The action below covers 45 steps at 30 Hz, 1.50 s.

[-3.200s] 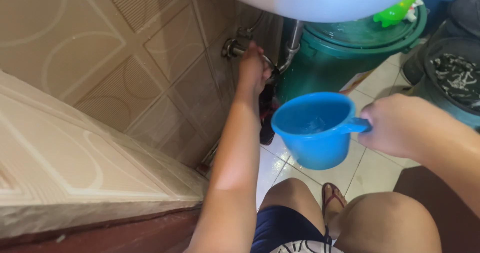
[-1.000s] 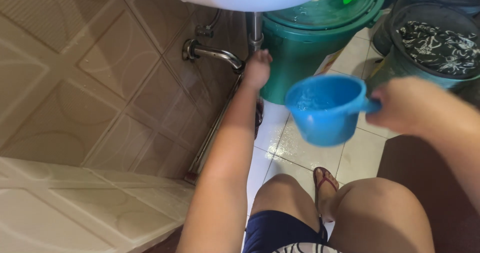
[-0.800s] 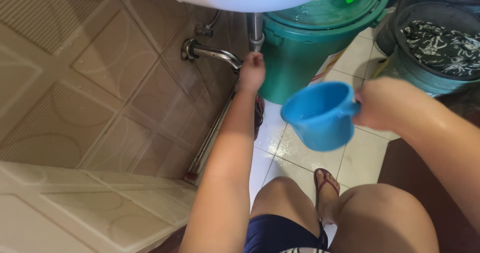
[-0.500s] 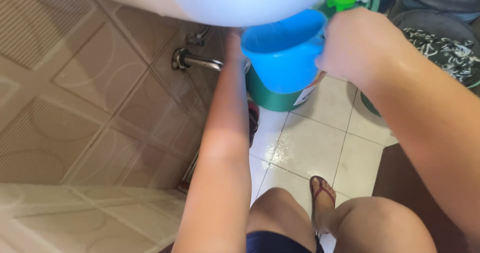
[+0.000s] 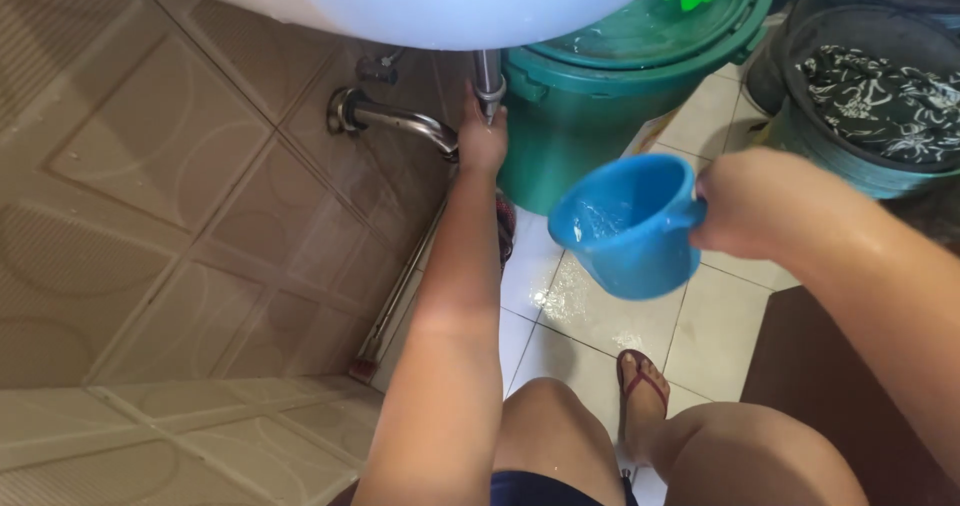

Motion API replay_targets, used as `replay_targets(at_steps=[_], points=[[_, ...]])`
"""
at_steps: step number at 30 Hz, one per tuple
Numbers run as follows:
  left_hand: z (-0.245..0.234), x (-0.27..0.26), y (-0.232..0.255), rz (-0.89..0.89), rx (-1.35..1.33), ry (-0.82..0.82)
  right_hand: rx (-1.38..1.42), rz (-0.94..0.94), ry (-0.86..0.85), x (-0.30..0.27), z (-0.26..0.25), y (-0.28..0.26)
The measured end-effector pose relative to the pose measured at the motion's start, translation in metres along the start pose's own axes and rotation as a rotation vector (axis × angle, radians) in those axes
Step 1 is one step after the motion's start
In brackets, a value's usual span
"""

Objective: Cleaning a bathroom sink and checking pipes using a sponge, cloth, and dipper.

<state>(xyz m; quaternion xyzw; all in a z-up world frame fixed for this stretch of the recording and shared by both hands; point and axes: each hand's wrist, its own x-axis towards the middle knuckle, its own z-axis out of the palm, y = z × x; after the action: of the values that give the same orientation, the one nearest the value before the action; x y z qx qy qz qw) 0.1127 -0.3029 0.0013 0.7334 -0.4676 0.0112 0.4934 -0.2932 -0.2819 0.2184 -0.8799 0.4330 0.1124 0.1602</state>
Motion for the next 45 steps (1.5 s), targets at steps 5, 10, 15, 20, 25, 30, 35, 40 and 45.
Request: replay_targets(at_steps=[5, 10, 15, 20, 25, 30, 35, 40, 45], points=[[-0.001, 0.001, 0.005, -0.227, 0.176, -0.084, -0.095, -0.022, -0.04, 0.015, -0.005, -0.01], [-0.008, 0.042, 0.064, 0.038, -0.213, 0.063, -0.093, -0.026, 0.19, 0.009, -0.068, -0.023], [0.043, 0.133, -0.019, 0.187, -0.537, 0.06, 0.038, -0.073, 0.52, 0.012, -0.086, -0.015], [0.04, 0.118, -0.011, 0.123, -0.373, 0.154, -0.026, -0.013, 0.407, 0.015, -0.076, -0.01], [0.015, 0.057, 0.034, 0.133, -0.242, 0.132, -0.064, 0.02, 0.121, 0.001, -0.046, 0.003], [0.0, 0.029, 0.066, 0.095, -0.249, 0.126, -0.171, -0.022, -0.108, 0.018, 0.003, 0.02], [0.004, 0.041, 0.06, 0.144, -0.195, 0.159, -0.147, -0.045, -0.042, 0.023, -0.028, 0.003], [0.003, 0.079, 0.043, 0.026, -0.261, 0.066, -0.07, 0.016, 0.235, 0.006, -0.083, -0.009], [0.027, 0.126, -0.003, 0.161, -0.207, 0.057, -0.004, -0.035, 0.498, 0.008, -0.076, -0.006]])
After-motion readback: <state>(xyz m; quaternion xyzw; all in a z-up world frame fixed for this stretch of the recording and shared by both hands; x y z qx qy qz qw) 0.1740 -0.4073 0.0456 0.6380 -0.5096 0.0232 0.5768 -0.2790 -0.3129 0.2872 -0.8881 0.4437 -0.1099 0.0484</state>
